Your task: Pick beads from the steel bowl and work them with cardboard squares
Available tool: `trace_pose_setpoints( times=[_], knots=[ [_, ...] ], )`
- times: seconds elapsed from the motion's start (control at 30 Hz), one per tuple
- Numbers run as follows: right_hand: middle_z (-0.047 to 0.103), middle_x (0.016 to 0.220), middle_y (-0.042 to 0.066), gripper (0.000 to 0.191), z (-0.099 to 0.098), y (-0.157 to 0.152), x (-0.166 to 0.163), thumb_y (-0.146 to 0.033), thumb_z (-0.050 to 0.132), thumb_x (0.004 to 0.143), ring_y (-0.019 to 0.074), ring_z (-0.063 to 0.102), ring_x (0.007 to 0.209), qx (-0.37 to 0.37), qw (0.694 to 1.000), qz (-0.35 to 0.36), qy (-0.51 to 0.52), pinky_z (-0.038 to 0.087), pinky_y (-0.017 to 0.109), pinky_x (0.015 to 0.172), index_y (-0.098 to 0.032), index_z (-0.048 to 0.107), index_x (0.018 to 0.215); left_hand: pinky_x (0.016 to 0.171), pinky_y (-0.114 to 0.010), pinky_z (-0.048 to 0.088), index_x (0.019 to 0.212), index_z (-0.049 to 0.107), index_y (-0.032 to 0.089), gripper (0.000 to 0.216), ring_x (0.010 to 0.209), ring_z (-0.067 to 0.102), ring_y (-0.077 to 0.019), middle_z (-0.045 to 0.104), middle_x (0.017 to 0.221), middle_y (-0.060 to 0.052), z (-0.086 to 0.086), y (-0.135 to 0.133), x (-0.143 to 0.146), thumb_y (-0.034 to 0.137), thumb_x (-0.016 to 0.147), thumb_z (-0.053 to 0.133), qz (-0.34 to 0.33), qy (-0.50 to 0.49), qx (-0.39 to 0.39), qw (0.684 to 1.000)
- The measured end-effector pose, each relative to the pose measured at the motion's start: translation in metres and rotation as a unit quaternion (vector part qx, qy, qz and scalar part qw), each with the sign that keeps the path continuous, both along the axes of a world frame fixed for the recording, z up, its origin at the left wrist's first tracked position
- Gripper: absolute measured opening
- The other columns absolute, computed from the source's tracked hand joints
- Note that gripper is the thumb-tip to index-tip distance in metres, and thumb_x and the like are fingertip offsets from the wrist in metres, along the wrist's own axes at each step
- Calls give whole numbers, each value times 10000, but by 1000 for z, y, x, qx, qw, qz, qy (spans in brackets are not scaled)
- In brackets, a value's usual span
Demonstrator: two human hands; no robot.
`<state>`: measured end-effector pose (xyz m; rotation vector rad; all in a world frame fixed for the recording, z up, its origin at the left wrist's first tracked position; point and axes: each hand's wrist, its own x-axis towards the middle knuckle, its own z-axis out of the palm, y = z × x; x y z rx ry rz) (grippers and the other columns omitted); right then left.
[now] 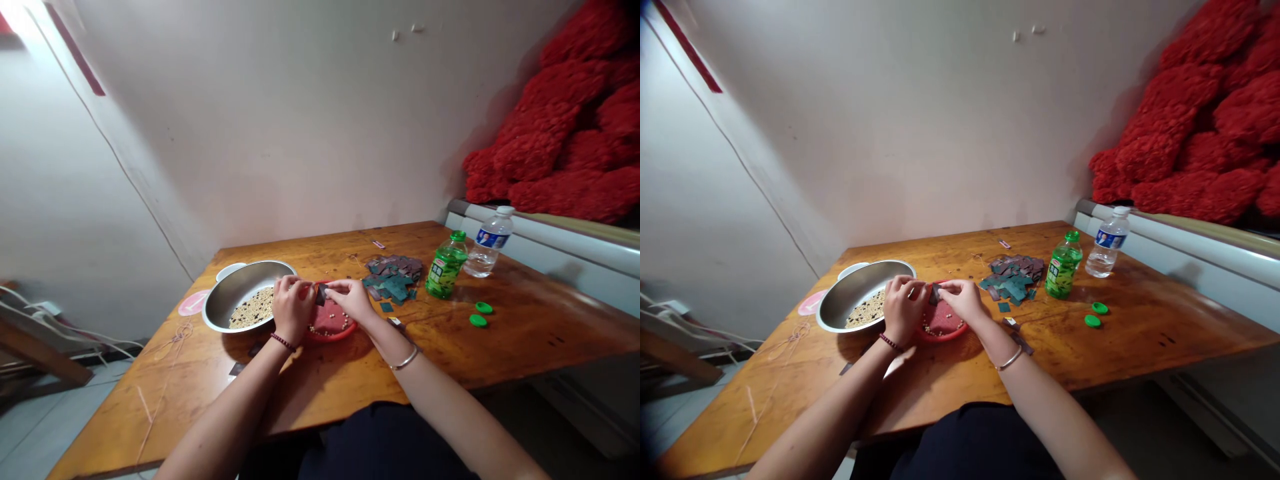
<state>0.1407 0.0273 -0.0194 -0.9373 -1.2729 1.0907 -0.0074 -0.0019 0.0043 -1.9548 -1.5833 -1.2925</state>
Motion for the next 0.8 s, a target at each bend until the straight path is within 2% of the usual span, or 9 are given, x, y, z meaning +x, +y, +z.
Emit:
trace_pose_setpoints(
  times=[0.13, 0.23, 0.57, 0.8],
  knots=[
    [739, 793, 105, 321, 3, 1, 2, -311, 751, 574, 221, 706, 710, -62, 996, 8, 69, 567, 290, 591, -117, 710, 827, 816, -331, 434, 795, 682, 230, 144, 900, 498, -188, 585, 889, -47, 2, -2, 1, 333, 810, 582, -24, -5, 13, 1000],
    [738, 777, 96, 317, 6, -1, 4, -302, 763, 563, 205, 704, 695, -81, 992, 9, 93, 559, 261, 564, -122, 706, 818, 819, -327, 438, 807, 683, 239, 136, 891, 500, -178, 585, 890, -40, 3, -4, 2, 338, 806, 590, -54, 9, 12, 998],
    [735, 788, 69, 259, 13, -7, 4, -331, 704, 614, 192, 691, 687, -79, 994, 15, 74, 550, 260, 561, -145, 709, 794, 818, -319, 445, 819, 680, 247, 124, 912, 494, -181, 588, 910, -40, 2, -5, 4, 329, 808, 587, -66, 32, 4, 997],
    [736, 758, 74, 243, 9, -4, 2, -336, 677, 622, 201, 679, 659, -37, 998, 21, 53, 556, 304, 607, -148, 732, 764, 823, -326, 448, 831, 684, 251, 129, 912, 495, -183, 592, 913, -43, 3, -5, 3, 322, 815, 578, -62, 36, 9, 997]
  ],
)
